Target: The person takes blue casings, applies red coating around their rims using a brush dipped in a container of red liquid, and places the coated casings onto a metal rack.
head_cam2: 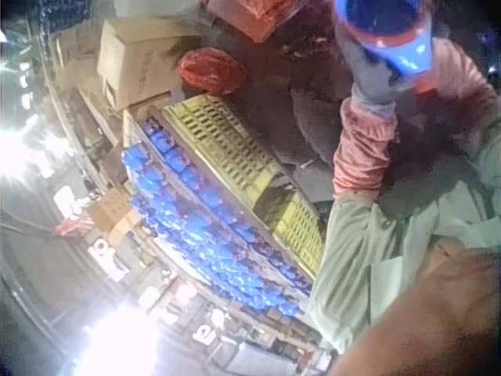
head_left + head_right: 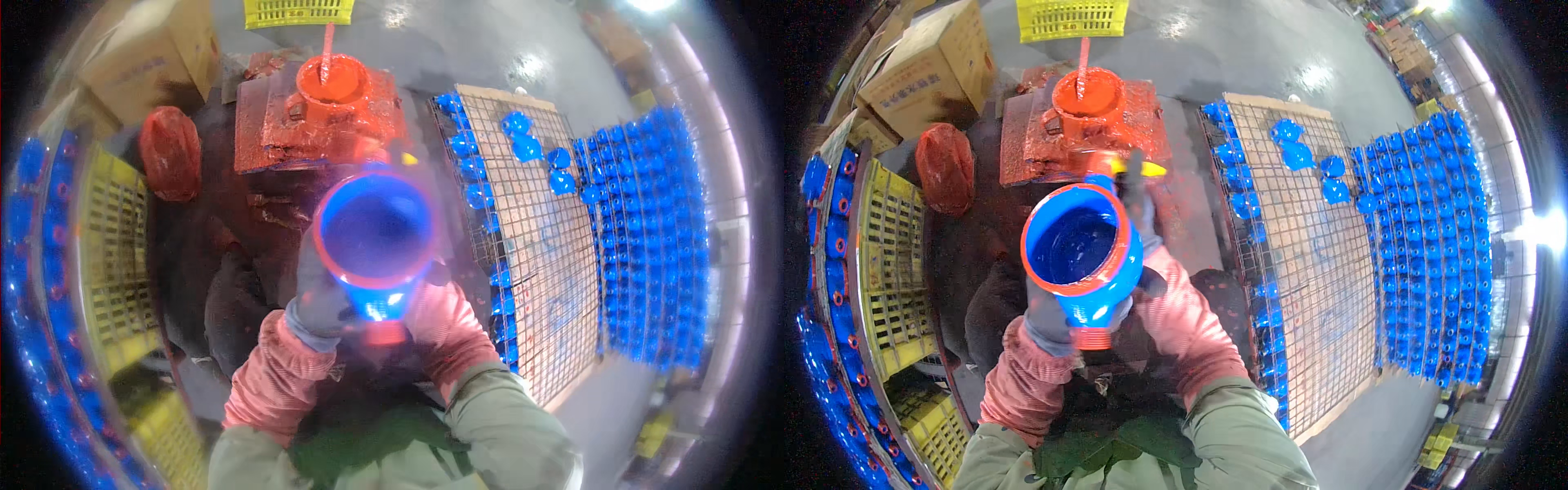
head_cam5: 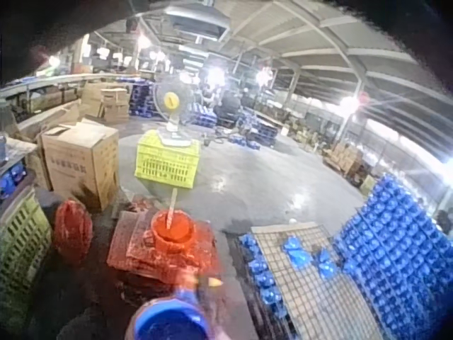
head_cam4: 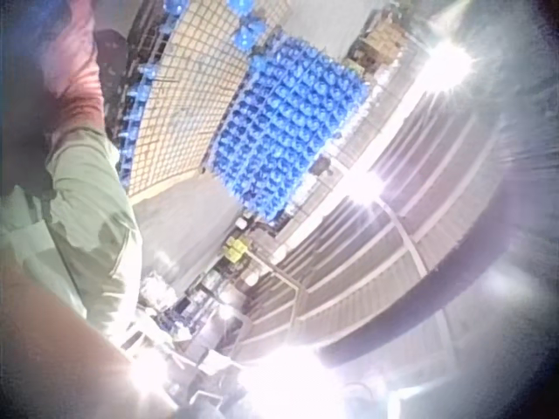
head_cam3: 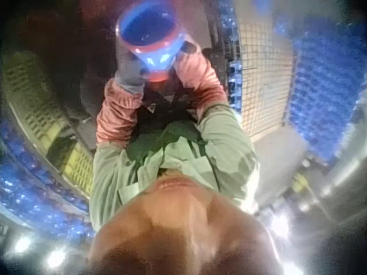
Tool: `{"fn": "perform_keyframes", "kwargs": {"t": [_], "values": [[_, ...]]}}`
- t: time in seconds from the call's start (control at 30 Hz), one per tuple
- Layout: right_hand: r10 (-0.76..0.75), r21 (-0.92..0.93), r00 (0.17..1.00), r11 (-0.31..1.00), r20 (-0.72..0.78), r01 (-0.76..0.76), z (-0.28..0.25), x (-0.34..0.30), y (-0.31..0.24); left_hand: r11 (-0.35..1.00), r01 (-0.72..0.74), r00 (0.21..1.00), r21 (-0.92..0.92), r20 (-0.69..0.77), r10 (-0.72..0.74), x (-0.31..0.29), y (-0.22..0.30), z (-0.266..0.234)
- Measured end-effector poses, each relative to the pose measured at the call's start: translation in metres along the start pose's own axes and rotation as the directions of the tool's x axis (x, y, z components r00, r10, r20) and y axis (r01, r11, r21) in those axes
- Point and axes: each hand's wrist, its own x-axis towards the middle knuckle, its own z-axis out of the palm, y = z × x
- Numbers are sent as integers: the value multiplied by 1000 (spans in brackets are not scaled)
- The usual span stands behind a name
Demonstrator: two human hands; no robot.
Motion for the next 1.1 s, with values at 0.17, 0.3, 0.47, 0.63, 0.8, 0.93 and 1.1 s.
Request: {"fn": "perform_keyframes", "kwargs": {"t": [0.17,0.3,0.47,0.63,0.8,0.93,1.1], "values": [[-200,-256,964,955,-176,151,20,-32,2,509,337,940,-792,252,-230,5,39,-16],[-696,-739,650,603,-304,300,39,-91,2,973,-11,1000,-230,-5,10,6,3,-46],[-840,-932,525,288,-136,220,67,-146,8,858,-372,898,354,-98,430,-19,38,-14],[-803,-866,569,149,176,478,105,-188,7,42,-753,532,657,569,627,-64,61,-13],[-686,-768,672,259,280,585,138,-215,23,-173,-740,378,650,615,692,-113,54,-11],[-674,-851,691,176,262,494,98,-240,29,-111,-680,445,725,528,724,-133,64,24],[-621,-882,748,188,234,432,80,-247,37,393,-476,680,786,46,732,-171,60,-10]]}}
